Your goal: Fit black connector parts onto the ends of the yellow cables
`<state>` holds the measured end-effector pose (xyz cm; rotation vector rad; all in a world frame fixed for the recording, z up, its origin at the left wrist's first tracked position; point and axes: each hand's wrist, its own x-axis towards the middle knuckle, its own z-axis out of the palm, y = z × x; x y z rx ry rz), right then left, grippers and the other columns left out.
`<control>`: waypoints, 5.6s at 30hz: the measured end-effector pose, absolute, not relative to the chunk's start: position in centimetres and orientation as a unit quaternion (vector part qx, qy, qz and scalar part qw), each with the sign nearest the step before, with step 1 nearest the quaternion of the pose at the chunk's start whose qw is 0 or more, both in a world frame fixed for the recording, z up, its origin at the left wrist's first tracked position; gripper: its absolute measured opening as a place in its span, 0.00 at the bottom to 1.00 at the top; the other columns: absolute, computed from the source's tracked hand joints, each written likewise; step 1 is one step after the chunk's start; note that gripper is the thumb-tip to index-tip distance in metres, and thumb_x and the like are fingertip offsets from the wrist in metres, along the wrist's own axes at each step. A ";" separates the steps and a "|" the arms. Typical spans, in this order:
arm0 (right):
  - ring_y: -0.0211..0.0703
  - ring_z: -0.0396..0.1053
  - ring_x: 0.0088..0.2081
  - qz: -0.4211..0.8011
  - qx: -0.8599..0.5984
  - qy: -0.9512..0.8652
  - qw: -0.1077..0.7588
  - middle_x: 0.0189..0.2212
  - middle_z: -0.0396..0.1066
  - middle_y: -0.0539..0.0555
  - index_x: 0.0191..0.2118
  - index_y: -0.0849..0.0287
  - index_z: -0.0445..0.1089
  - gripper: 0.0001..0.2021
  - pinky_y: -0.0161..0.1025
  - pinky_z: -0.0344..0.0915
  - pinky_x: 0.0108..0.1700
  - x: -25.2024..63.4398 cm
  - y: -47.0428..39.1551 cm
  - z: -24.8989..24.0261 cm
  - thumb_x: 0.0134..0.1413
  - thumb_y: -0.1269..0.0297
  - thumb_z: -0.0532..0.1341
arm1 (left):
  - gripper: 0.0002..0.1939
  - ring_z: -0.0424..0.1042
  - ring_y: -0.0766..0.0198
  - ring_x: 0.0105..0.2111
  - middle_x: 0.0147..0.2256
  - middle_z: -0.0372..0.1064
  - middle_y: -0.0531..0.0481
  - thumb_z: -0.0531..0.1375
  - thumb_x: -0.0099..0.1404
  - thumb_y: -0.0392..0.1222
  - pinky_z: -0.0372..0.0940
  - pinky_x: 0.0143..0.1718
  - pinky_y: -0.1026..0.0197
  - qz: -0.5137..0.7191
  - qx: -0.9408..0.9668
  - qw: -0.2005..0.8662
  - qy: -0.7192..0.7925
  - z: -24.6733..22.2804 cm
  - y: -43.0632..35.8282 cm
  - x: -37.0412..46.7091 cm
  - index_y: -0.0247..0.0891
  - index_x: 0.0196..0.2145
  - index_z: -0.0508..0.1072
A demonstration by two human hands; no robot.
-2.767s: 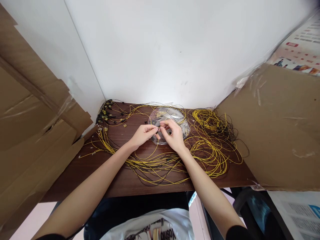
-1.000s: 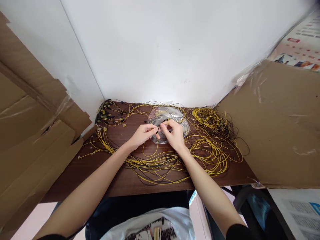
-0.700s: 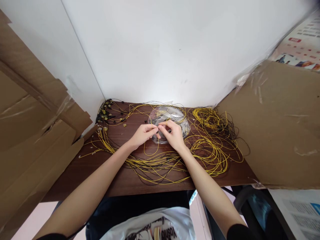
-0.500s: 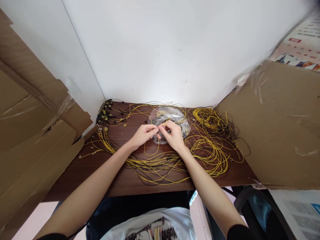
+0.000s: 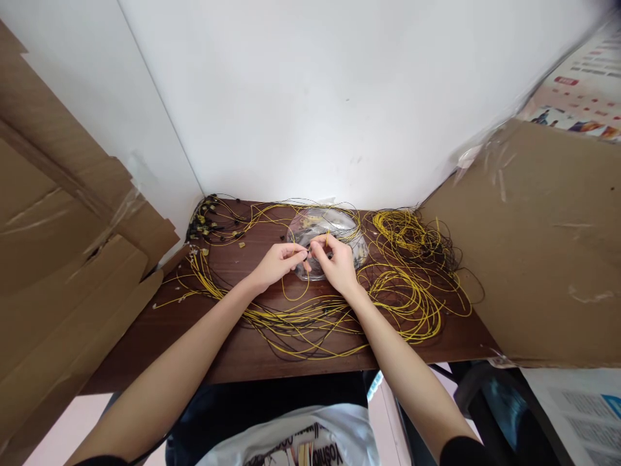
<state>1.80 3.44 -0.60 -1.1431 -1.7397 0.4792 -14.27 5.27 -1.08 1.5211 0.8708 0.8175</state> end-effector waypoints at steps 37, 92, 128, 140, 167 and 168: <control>0.38 0.67 0.27 0.215 -0.470 -0.717 0.467 0.25 0.70 0.50 0.33 0.59 0.66 0.09 0.34 0.62 0.33 1.7 3.5 -0.8 0.58 0.60 0.54 | 0.16 0.56 0.73 0.19 0.24 0.71 0.48 0.56 0.61 0.50 0.51 0.22 0.68 0.340 0.668 0.557 0.358 -1.1 5.4 -14.2 0.31 0.30 0.71; 0.38 0.68 0.27 0.225 -0.478 -0.710 0.467 0.24 0.72 0.50 0.30 0.59 0.67 0.11 0.35 0.63 0.34 1.8 3.4 -0.8 0.59 0.60 0.53 | 0.16 0.60 0.72 0.21 0.26 0.69 0.49 0.58 0.58 0.49 0.57 0.23 0.68 0.352 0.658 0.556 0.366 -1.5 5.8 -14.6 0.30 0.30 0.73; 0.38 0.68 0.26 0.224 -0.469 -0.714 0.469 0.24 0.72 0.50 0.31 0.58 0.67 0.09 0.35 0.64 0.35 1.7 3.2 -0.5 0.58 0.61 0.54 | 0.14 0.68 0.66 0.30 0.29 0.72 0.47 0.61 0.57 0.47 0.62 0.37 0.62 0.368 0.652 0.552 0.368 -1.4 5.8 -14.7 0.30 0.31 0.75; 0.38 0.69 0.27 0.211 -0.470 -0.720 0.464 0.25 0.71 0.51 0.31 0.59 0.67 0.10 0.34 0.64 0.34 1.9 3.6 -1.1 0.59 0.61 0.54 | 0.16 0.70 0.65 0.32 0.30 0.72 0.46 0.63 0.55 0.48 0.65 0.38 0.61 0.362 0.619 0.604 0.348 -1.9 6.0 -14.5 0.30 0.33 0.75; 0.38 0.69 0.26 0.218 -0.468 -0.721 0.462 0.25 0.72 0.50 0.35 0.59 0.67 0.08 0.35 0.64 0.33 1.8 3.4 -0.8 0.58 0.61 0.55 | 0.16 0.71 0.65 0.31 0.30 0.73 0.46 0.63 0.54 0.48 0.66 0.37 0.61 0.364 0.617 0.604 0.348 -2.1 6.1 -14.4 0.30 0.32 0.75; 0.39 0.69 0.27 0.218 -0.467 -0.725 0.456 0.25 0.72 0.50 0.34 0.59 0.67 0.08 0.35 0.64 0.33 1.8 3.3 -0.8 0.58 0.61 0.55 | 0.16 0.71 0.65 0.31 0.29 0.73 0.46 0.63 0.54 0.48 0.66 0.37 0.61 0.365 0.618 0.602 0.349 -2.1 6.1 -14.4 0.30 0.32 0.75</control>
